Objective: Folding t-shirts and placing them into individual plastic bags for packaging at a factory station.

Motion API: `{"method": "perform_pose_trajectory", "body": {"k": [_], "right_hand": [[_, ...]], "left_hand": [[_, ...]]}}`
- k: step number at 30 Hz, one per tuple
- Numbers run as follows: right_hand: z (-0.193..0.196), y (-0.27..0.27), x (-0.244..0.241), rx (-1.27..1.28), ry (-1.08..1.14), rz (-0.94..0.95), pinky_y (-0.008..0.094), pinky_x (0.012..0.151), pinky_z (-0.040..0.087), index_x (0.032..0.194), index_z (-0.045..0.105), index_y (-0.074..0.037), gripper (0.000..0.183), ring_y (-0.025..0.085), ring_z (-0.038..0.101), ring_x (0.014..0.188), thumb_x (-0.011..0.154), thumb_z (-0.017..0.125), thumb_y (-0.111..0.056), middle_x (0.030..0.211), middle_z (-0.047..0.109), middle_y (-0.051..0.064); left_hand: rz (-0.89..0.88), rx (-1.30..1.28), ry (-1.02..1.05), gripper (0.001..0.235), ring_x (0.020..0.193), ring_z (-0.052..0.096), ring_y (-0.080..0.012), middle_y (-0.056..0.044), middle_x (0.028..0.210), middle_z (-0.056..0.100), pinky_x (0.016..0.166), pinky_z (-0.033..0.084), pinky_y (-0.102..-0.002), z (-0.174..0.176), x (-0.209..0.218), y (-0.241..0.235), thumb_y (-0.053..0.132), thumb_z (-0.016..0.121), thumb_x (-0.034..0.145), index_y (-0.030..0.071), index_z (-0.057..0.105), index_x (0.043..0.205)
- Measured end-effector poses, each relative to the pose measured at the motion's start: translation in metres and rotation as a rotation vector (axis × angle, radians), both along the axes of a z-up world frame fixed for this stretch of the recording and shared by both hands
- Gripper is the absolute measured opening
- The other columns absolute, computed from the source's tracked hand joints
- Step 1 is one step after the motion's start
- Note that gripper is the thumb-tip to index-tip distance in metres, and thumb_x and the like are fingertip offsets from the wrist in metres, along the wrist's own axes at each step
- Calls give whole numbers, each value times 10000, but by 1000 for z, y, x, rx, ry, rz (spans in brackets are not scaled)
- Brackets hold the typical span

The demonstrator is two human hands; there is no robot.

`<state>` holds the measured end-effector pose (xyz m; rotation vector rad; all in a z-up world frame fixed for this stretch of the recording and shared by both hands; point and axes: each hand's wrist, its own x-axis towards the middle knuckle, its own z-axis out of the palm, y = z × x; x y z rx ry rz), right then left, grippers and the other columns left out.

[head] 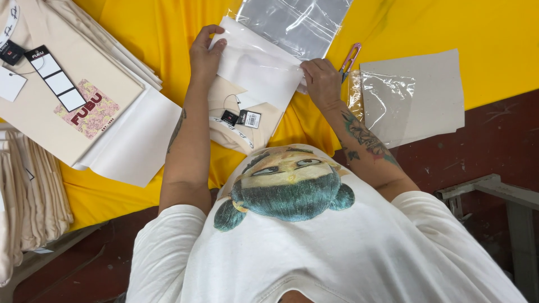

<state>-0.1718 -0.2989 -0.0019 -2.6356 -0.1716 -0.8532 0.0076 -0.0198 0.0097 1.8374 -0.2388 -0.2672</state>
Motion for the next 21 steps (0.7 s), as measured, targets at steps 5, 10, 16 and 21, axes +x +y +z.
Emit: {"method": "perform_pose_trajectory", "body": {"k": [5,10,16,21], "right_hand": [[-11,2,-3,0,-11,8,379,686,574,1018,767,-27,138,272,661,823,940,703,67,917,701,99],[-3,2,-14,-12,-14,-26,359,641,564,991,769,-55,77,253,661,819,988,704,-14,902,703,79],[8,-17,-4,-27,7,-114,340,523,463,921,640,-86,110,217,633,739,944,667,18,876,688,44],[-13,-28,16,-136,72,-193,349,488,412,797,599,-118,183,201,581,631,856,688,31,682,622,13]], "left_hand": [[169,-13,0,186,973,560,-127,58,1114,679,909,457,-238,-24,-6,-11,124,681,929,279,676,1031],[359,-196,96,160,1100,647,-153,-12,1111,675,962,486,-241,-65,-33,-18,50,678,935,182,627,1009],[136,427,-517,76,807,603,-409,-120,895,627,640,469,-550,-50,-39,5,197,582,1006,122,589,993],[-14,484,-833,32,854,556,-333,-115,975,555,593,497,-474,-42,-10,5,55,633,950,30,636,931]]}}
